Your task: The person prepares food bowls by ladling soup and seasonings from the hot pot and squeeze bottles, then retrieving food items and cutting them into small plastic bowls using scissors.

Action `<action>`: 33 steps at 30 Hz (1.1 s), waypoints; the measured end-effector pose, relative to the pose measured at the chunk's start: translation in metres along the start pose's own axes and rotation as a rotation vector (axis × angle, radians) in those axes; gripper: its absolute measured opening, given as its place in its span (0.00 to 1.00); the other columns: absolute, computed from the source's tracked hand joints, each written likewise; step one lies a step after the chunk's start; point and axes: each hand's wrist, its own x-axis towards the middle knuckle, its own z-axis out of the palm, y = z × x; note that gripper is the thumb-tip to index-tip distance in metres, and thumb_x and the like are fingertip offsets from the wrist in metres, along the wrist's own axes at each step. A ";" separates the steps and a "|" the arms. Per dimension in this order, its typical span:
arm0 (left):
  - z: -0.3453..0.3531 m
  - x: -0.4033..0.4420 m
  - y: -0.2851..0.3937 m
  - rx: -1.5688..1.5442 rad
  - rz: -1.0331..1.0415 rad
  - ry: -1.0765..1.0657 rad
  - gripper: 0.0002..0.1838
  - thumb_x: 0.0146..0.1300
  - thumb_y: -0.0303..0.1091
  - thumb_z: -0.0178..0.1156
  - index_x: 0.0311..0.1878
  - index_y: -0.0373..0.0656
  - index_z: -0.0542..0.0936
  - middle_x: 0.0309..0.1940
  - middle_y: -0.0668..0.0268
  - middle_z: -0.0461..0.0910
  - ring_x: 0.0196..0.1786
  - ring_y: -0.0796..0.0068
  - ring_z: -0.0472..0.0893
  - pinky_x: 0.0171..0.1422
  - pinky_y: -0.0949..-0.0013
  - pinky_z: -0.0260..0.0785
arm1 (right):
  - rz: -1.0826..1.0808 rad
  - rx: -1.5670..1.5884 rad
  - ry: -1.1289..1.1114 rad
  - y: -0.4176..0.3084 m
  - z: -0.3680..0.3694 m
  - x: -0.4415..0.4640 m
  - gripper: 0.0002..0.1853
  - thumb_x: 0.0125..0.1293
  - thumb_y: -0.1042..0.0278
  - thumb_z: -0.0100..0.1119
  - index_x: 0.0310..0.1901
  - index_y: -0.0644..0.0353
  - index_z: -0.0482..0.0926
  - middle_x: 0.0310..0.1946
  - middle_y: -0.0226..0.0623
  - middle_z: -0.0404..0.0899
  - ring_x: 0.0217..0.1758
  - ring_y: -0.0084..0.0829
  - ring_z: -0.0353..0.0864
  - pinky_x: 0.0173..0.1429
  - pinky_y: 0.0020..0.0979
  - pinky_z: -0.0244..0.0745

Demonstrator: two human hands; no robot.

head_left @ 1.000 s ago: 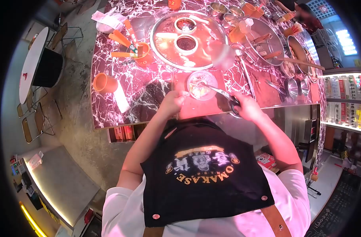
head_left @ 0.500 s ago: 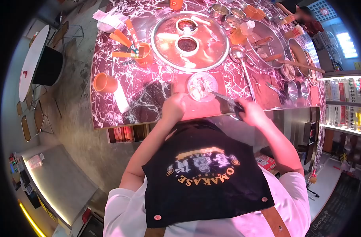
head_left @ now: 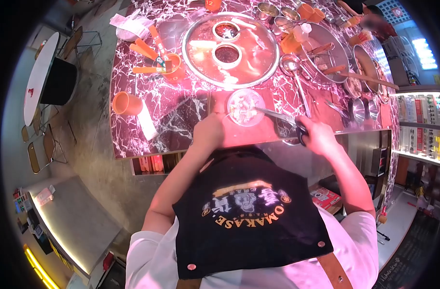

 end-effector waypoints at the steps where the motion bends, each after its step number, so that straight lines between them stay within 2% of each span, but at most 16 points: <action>1: -0.008 0.006 0.003 -0.001 0.001 0.009 0.14 0.62 0.30 0.50 0.47 0.43 0.82 0.43 0.55 0.83 0.43 0.49 0.83 0.48 0.52 0.76 | -0.004 -0.006 0.007 -0.004 -0.007 -0.003 0.28 0.50 0.75 0.64 0.56 0.52 0.74 0.38 0.47 0.82 0.46 0.48 0.83 0.49 0.47 0.77; 3: -0.025 0.016 0.013 0.124 -0.019 -0.178 0.14 0.61 0.31 0.50 0.44 0.43 0.84 0.42 0.54 0.83 0.45 0.50 0.84 0.49 0.52 0.76 | -0.181 -0.117 0.164 -0.013 -0.014 -0.005 0.29 0.49 0.74 0.64 0.57 0.53 0.73 0.40 0.43 0.78 0.48 0.46 0.81 0.50 0.45 0.77; 4: -0.034 0.020 0.019 0.120 -0.018 -0.174 0.14 0.61 0.31 0.50 0.44 0.43 0.84 0.42 0.54 0.83 0.45 0.50 0.84 0.49 0.52 0.76 | -0.242 -0.171 0.174 -0.007 -0.001 0.006 0.28 0.50 0.72 0.64 0.56 0.56 0.74 0.42 0.42 0.76 0.49 0.45 0.80 0.52 0.43 0.77; 8: -0.082 0.028 0.042 0.216 0.011 -0.349 0.13 0.62 0.35 0.52 0.41 0.44 0.85 0.39 0.52 0.84 0.46 0.52 0.84 0.50 0.53 0.76 | -0.315 -0.284 0.227 0.006 0.029 0.041 0.27 0.52 0.74 0.61 0.57 0.57 0.75 0.42 0.43 0.77 0.48 0.43 0.81 0.51 0.42 0.77; 12: -0.114 0.022 0.020 0.042 -0.048 -0.156 0.14 0.65 0.34 0.53 0.48 0.42 0.84 0.36 0.51 0.84 0.39 0.50 0.83 0.45 0.54 0.75 | -0.139 -0.053 -0.059 0.016 -0.026 0.043 0.29 0.50 0.66 0.66 0.57 0.56 0.74 0.48 0.46 0.80 0.53 0.48 0.81 0.56 0.44 0.77; 14: -0.116 0.025 0.009 -0.066 -0.101 -0.056 0.14 0.65 0.34 0.54 0.49 0.42 0.84 0.36 0.51 0.84 0.38 0.51 0.84 0.44 0.56 0.74 | -0.071 -0.095 -0.079 0.021 -0.064 0.059 0.28 0.51 0.65 0.67 0.57 0.55 0.74 0.47 0.47 0.81 0.53 0.48 0.82 0.56 0.45 0.77; 16: -0.102 0.031 -0.003 -0.315 -0.236 0.034 0.14 0.65 0.33 0.57 0.50 0.39 0.83 0.34 0.53 0.84 0.36 0.58 0.84 0.43 0.61 0.74 | -0.038 -0.221 0.046 0.047 -0.068 0.100 0.28 0.51 0.64 0.66 0.57 0.55 0.75 0.44 0.47 0.83 0.52 0.48 0.82 0.56 0.45 0.77; 18: -0.070 0.040 -0.021 -0.354 -0.205 0.073 0.15 0.65 0.33 0.56 0.51 0.38 0.83 0.33 0.55 0.84 0.36 0.64 0.84 0.44 0.63 0.74 | 0.079 -0.393 -0.064 0.053 -0.077 0.162 0.26 0.51 0.66 0.65 0.55 0.57 0.78 0.44 0.46 0.84 0.52 0.46 0.84 0.54 0.46 0.79; 20: -0.054 0.047 -0.015 -0.253 -0.176 0.049 0.15 0.65 0.34 0.54 0.50 0.41 0.84 0.41 0.50 0.84 0.46 0.51 0.84 0.51 0.57 0.74 | 0.099 -0.491 -0.199 0.042 -0.086 0.212 0.23 0.51 0.67 0.63 0.53 0.59 0.82 0.48 0.44 0.85 0.53 0.42 0.85 0.52 0.43 0.81; 22: -0.049 0.050 -0.001 -0.330 -0.269 -0.009 0.15 0.65 0.34 0.54 0.50 0.41 0.84 0.42 0.50 0.84 0.48 0.51 0.83 0.53 0.57 0.74 | 0.122 -0.592 -0.393 0.028 -0.083 0.258 0.21 0.53 0.67 0.62 0.50 0.58 0.85 0.51 0.41 0.85 0.54 0.37 0.86 0.53 0.40 0.81; 24: -0.036 0.051 -0.001 -0.321 -0.261 -0.011 0.15 0.66 0.34 0.54 0.50 0.41 0.84 0.43 0.50 0.84 0.48 0.50 0.83 0.53 0.58 0.74 | 0.109 -0.571 -0.431 0.019 -0.070 0.278 0.21 0.53 0.65 0.62 0.51 0.56 0.86 0.52 0.37 0.85 0.55 0.38 0.86 0.53 0.39 0.81; 26: -0.029 0.048 -0.002 -0.346 -0.290 0.002 0.15 0.66 0.34 0.54 0.50 0.40 0.84 0.42 0.50 0.84 0.47 0.51 0.84 0.53 0.58 0.75 | 0.118 -0.558 -0.445 0.051 -0.032 0.308 0.20 0.54 0.65 0.62 0.51 0.56 0.85 0.52 0.40 0.85 0.57 0.40 0.84 0.54 0.41 0.81; 28: -0.027 0.045 -0.010 -0.420 -0.332 0.015 0.15 0.66 0.34 0.54 0.50 0.39 0.83 0.42 0.50 0.85 0.46 0.52 0.84 0.52 0.59 0.75 | 0.073 -0.407 -0.239 0.058 -0.022 0.296 0.16 0.54 0.71 0.60 0.45 0.62 0.86 0.48 0.47 0.85 0.55 0.42 0.84 0.57 0.40 0.79; 30: -0.029 0.042 -0.015 -0.452 -0.380 0.004 0.15 0.67 0.34 0.54 0.50 0.39 0.83 0.41 0.50 0.85 0.46 0.53 0.85 0.52 0.60 0.75 | 0.039 -0.427 -0.219 0.075 -0.014 0.280 0.19 0.56 0.75 0.58 0.50 0.59 0.83 0.48 0.48 0.84 0.55 0.46 0.83 0.58 0.42 0.78; 32: -0.031 0.044 -0.021 -0.486 -0.417 -0.007 0.15 0.67 0.34 0.54 0.50 0.38 0.83 0.41 0.50 0.85 0.46 0.54 0.85 0.52 0.60 0.75 | 0.012 -0.297 0.046 0.085 -0.010 0.259 0.25 0.55 0.77 0.58 0.58 0.55 0.78 0.50 0.47 0.81 0.56 0.47 0.81 0.59 0.44 0.77; 33: -0.030 0.046 -0.025 -0.501 -0.422 -0.011 0.15 0.67 0.34 0.54 0.51 0.38 0.83 0.41 0.50 0.85 0.46 0.54 0.85 0.52 0.60 0.75 | 0.018 -0.298 0.043 0.088 -0.009 0.251 0.25 0.55 0.77 0.58 0.58 0.55 0.78 0.50 0.47 0.81 0.56 0.47 0.81 0.59 0.44 0.77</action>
